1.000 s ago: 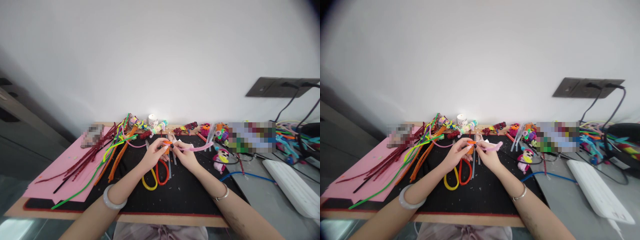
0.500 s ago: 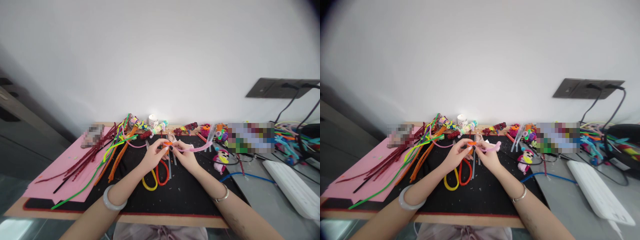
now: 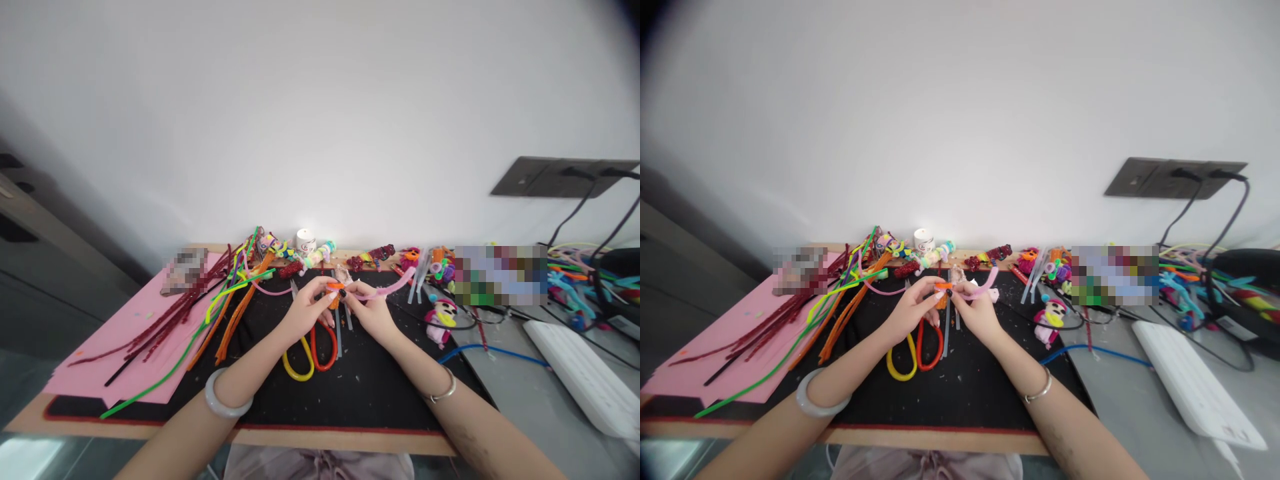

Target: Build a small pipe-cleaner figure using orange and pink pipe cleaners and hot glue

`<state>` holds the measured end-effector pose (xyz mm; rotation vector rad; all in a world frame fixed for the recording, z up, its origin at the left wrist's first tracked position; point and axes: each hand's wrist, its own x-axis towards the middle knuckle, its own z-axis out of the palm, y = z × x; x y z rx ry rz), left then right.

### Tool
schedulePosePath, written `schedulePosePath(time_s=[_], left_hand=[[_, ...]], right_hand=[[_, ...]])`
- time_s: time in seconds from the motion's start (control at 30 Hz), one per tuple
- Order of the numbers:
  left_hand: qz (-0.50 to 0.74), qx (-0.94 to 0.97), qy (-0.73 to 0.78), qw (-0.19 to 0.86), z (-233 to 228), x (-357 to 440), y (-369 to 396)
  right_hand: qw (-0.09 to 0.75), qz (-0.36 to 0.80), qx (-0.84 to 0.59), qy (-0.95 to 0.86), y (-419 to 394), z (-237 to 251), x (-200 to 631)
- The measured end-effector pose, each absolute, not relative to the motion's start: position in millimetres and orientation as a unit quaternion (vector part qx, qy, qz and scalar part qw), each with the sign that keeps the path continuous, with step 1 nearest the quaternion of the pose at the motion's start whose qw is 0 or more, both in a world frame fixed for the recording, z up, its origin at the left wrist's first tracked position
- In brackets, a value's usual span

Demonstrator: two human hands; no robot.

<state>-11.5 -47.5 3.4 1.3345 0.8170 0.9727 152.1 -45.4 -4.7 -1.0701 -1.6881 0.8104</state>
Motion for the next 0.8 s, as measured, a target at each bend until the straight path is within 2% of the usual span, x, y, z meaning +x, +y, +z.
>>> schedulePosePath(time_s=[0.8], left_hand=[[0.409,0.533,0.349,0.653,5.6,-13.3,-45.1]], right_hand=[[0.459,0.325,-0.452,-0.692,-43.7,-3.0,153.9]])
